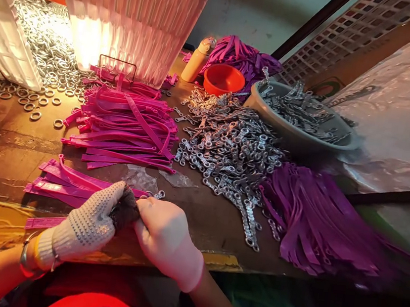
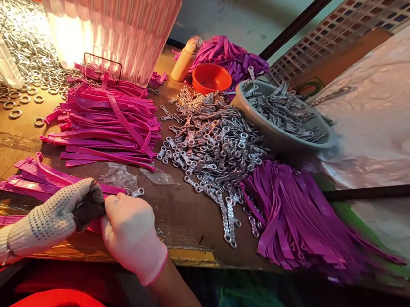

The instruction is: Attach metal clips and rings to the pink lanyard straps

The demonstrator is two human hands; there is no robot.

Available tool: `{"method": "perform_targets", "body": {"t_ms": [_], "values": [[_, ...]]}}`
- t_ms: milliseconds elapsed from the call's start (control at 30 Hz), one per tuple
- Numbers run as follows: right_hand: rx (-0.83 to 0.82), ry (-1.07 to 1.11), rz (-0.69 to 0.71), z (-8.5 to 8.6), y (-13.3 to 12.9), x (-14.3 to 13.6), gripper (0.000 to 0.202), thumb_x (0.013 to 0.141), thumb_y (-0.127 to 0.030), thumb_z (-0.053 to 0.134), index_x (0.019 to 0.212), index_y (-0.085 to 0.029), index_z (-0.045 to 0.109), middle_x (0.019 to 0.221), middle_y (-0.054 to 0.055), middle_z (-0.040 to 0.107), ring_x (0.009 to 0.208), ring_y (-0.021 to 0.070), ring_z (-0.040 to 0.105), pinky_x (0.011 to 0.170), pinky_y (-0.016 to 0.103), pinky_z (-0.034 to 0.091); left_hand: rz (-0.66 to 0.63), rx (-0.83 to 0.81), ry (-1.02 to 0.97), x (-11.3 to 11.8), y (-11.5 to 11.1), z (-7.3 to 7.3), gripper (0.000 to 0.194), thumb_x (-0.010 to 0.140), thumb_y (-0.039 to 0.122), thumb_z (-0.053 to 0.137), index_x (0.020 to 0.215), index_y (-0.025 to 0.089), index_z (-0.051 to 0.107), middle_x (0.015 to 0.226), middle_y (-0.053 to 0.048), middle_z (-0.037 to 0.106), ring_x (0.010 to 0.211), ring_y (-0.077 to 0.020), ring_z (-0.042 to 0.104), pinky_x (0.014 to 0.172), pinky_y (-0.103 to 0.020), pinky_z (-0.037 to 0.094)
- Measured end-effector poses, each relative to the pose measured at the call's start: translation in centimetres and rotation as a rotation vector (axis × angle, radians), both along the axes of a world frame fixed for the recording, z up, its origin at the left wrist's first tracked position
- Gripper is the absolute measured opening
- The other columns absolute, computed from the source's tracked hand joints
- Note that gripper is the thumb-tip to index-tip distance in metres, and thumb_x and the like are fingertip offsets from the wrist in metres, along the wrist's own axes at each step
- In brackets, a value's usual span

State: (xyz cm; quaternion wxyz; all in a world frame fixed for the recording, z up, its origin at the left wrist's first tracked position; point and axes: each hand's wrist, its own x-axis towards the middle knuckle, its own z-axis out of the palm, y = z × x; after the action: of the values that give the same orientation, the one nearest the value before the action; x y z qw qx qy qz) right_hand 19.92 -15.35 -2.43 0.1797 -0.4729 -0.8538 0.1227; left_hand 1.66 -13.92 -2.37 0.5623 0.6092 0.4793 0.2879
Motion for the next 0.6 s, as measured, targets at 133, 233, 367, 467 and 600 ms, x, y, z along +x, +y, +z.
{"method": "perform_targets", "body": {"t_ms": [133, 233, 367, 467, 600], "values": [[0.088, 0.162, -0.22, -0.3, -0.6, -0.9, 0.032, 0.096, -0.019, 0.04, 0.069, -0.019, 0.058, 0.064, 0.002, 0.057, 0.059, 0.0152, 0.05, 0.061, 0.028, 0.032, 0.035, -0.239, -0.209, 1.2, 0.8, 0.3, 0.026, 0.094, 0.043, 0.056, 0.085, 0.021, 0.048, 0.057, 0.007, 0.047, 0.047, -0.0083, 0.038, 0.043, -0.02, 0.032], [-0.133, 0.463, -0.363, -0.6, -0.8, -0.8, 0.027, 0.1, -0.029, 0.044, 0.087, -0.019, 0.065, 0.072, 0.002, 0.063, 0.066, 0.0152, 0.056, 0.064, 0.025, 0.04, 0.113, -0.283, -0.305, 2.7, 1.7, 0.5, 0.023, 0.094, 0.043, 0.056, 0.09, 0.021, 0.048, 0.054, 0.009, 0.044, 0.043, -0.0079, 0.035, 0.041, -0.019, 0.031], [-0.533, 0.754, -0.456, -0.9, -0.5, 1.1, 0.03, 0.098, -0.043, 0.051, 0.081, -0.02, 0.062, 0.069, -0.004, 0.059, 0.063, 0.0127, 0.054, 0.057, 0.021, 0.043, -0.056, -0.056, -0.168, 4.5, 4.7, 0.3, 0.015, 0.092, 0.031, 0.054, 0.089, 0.017, 0.058, 0.07, 0.002, 0.059, 0.053, -0.0091, 0.046, 0.052, -0.021, 0.041], [-0.407, 0.768, -0.613, -1.3, -0.4, 2.6, 0.032, 0.098, -0.047, 0.051, 0.085, -0.02, 0.064, 0.07, -0.004, 0.058, 0.065, 0.0124, 0.052, 0.061, 0.021, 0.043, -0.288, 0.212, 0.12, 6.1, 8.3, -0.3, 0.018, 0.088, 0.018, 0.051, 0.092, 0.015, 0.068, 0.087, -0.006, 0.068, 0.074, -0.0169, 0.062, 0.067, -0.026, 0.049], [-0.299, 0.796, -0.655, -1.8, -0.7, 3.3, 0.03, 0.098, -0.044, 0.052, 0.103, -0.02, 0.069, 0.088, 0.0, 0.069, 0.078, 0.0138, 0.059, 0.072, 0.022, 0.047, -0.389, 0.385, 0.678, 9.8, 11.6, -1.0, 0.025, 0.087, 0.017, 0.052, 0.105, 0.014, 0.069, 0.103, -0.014, 0.07, 0.098, -0.0276, 0.068, 0.085, -0.037, 0.051]]}}
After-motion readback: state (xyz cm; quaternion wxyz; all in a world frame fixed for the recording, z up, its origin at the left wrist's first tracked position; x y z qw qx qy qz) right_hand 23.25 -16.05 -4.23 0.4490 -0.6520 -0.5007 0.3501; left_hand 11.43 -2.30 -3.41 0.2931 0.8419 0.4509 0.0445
